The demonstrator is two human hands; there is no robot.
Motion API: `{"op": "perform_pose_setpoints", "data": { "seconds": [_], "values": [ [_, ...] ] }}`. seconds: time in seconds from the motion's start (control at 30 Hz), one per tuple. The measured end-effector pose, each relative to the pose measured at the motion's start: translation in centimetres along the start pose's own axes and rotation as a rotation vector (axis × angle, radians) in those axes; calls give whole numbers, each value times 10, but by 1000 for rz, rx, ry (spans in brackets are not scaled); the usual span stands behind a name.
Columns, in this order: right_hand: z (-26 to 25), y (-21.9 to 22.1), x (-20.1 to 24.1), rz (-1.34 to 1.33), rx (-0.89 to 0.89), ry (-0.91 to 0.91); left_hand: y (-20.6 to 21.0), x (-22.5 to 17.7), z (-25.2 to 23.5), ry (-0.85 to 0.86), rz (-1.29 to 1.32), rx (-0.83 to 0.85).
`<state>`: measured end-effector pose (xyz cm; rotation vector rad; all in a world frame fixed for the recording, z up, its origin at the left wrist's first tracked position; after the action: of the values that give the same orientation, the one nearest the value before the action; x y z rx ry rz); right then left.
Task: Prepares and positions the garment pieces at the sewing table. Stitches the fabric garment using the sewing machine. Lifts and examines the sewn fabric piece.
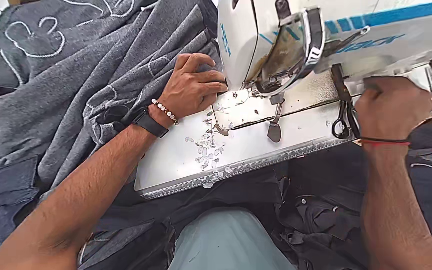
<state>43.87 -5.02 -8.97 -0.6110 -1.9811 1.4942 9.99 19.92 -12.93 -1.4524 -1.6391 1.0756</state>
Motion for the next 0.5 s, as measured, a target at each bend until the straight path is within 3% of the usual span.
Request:
{"op": "perform_pose_setpoints", "data": {
  "seconds": [0.27,0.5],
  "values": [
    [24,10,-3,-71,-70,-78,0,-8,5,8,27,3],
    [15,18,-1,-54,-48,-34,1,-13,7,22,59,15]
  ]
}}
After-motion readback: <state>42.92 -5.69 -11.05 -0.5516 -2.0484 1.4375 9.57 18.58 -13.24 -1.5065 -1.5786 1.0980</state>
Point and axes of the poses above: each hand's wrist, its own z-axis away from the middle knuckle, its own y-axis out of the palm, x = y × z, the point moved 4 cm from there along -z, towards the middle knuckle, and after that the axes turned 7 degrees about -z, right-handed, at the moved point
